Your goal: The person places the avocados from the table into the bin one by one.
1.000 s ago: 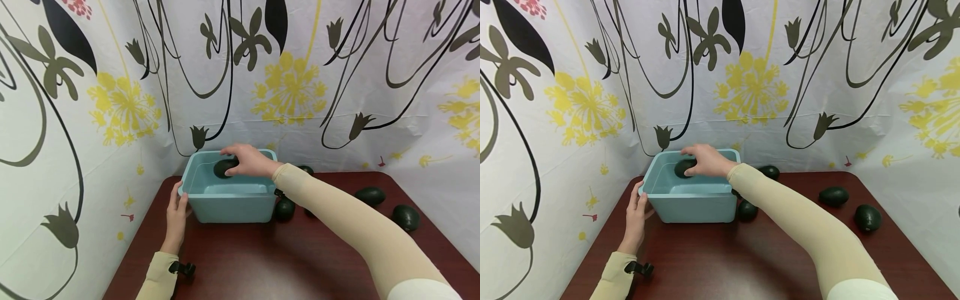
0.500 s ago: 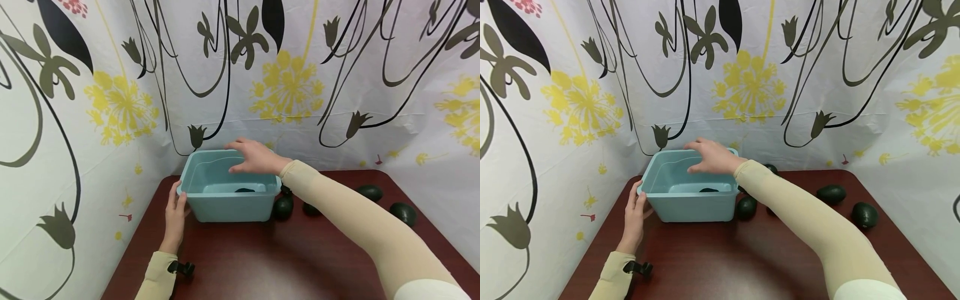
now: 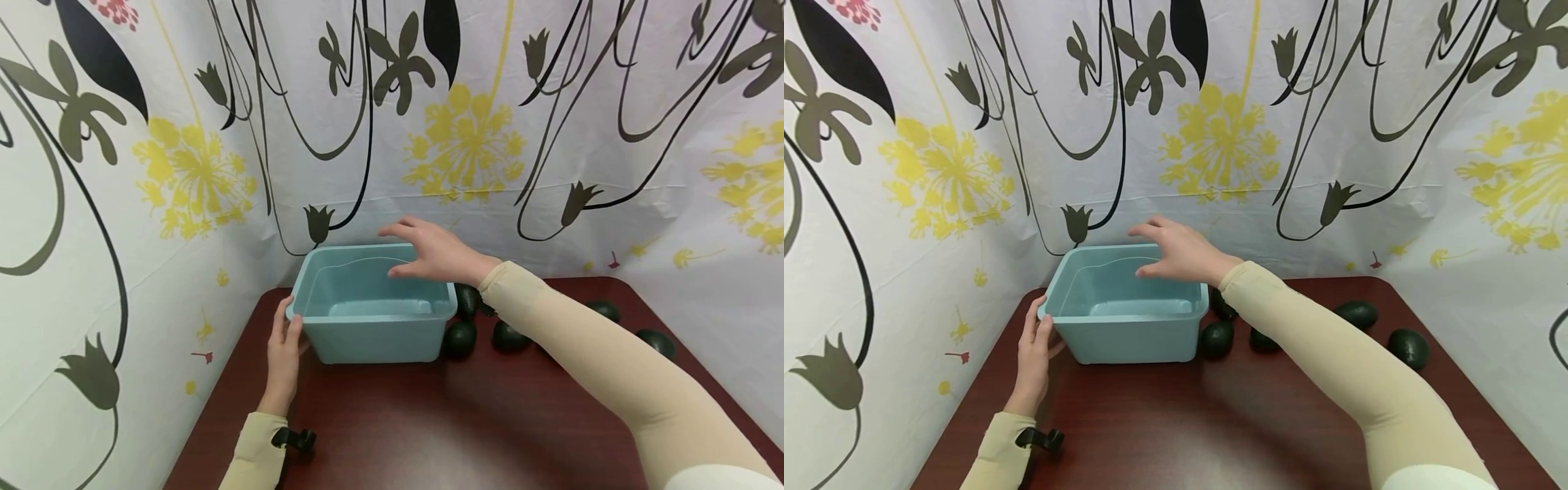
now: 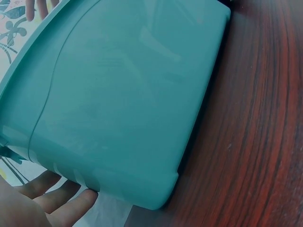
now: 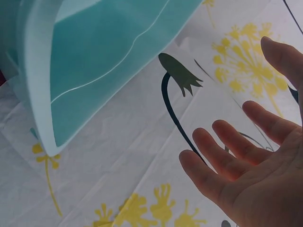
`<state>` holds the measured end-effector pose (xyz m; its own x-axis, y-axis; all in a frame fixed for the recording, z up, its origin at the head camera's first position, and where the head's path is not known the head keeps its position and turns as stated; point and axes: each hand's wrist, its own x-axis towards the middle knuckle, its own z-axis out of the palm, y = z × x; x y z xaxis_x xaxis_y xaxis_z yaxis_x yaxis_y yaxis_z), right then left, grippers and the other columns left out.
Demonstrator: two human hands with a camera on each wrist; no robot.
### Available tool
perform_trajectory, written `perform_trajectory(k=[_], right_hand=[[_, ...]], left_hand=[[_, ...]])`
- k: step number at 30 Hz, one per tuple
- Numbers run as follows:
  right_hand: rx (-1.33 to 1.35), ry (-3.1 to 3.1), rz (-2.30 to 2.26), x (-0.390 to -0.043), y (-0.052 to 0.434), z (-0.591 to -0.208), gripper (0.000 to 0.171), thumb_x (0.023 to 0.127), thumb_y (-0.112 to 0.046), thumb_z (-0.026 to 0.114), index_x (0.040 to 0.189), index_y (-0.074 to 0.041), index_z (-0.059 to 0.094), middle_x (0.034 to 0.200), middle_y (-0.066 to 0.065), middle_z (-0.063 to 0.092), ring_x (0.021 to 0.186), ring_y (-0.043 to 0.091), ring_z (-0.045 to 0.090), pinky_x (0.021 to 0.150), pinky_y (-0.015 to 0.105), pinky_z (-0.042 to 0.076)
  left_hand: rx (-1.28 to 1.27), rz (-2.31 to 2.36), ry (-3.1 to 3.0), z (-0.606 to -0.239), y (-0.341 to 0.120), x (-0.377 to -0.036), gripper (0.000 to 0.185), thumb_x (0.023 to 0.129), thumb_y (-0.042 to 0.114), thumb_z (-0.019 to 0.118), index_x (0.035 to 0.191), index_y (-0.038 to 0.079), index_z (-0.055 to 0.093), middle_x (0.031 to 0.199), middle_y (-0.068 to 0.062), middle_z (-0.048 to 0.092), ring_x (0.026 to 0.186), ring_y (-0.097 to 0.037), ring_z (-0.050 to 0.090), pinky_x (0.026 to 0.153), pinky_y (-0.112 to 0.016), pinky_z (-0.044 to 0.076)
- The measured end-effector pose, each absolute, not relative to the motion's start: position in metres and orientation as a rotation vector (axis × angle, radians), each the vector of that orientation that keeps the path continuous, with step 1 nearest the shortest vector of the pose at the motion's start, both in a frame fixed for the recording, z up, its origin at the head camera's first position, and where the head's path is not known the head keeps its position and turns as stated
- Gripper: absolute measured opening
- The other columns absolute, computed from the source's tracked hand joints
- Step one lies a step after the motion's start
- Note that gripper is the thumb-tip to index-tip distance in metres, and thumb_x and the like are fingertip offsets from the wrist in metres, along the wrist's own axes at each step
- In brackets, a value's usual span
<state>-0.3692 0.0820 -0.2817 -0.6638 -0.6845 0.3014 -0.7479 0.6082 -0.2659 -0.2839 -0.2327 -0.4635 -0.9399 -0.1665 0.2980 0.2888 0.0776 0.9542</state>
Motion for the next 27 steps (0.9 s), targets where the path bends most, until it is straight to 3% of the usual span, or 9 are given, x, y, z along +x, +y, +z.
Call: perform_trajectory(k=[7,14,27], right_hand=[[1.190,-2.633,0.546,-0.363,0.097,-0.284,0.072,0.086,-0.047,0.079,0.149,-0.034,0.046,0.140,-0.006,0.047,0.114,0.013,0.055,0.089,0.041,0.050],[1.191,-2.620,0.530,-0.358,0.110,-0.288,0.072,0.086,-0.046,0.079,0.149,-0.035,0.045,0.140,-0.008,0.046,0.117,0.013,0.053,0.091,0.042,0.050],[1.180,-2.612,0.530,-0.351,0.138,-0.296,0.072,0.087,-0.042,0.079,0.149,-0.033,0.046,0.143,-0.007,0.045,0.119,0.013,0.053,0.092,0.042,0.049]], left_hand=[[-0.119,-1.933,-2.033,-0.463,-0.232,-0.284,0.052,0.107,0.033,0.050,0.157,0.032,0.034,0.151,-0.013,0.041,0.130,-0.034,0.048,0.099,-0.068,0.039],[-0.113,-1.930,-2.037,-0.463,-0.233,-0.283,0.053,0.106,0.038,0.051,0.156,0.032,0.035,0.151,-0.014,0.041,0.129,-0.033,0.048,0.099,-0.066,0.040],[-0.114,-1.929,-2.032,-0.464,-0.234,-0.283,0.051,0.107,0.033,0.050,0.156,0.033,0.034,0.150,-0.016,0.041,0.129,-0.033,0.048,0.099,-0.067,0.040]])
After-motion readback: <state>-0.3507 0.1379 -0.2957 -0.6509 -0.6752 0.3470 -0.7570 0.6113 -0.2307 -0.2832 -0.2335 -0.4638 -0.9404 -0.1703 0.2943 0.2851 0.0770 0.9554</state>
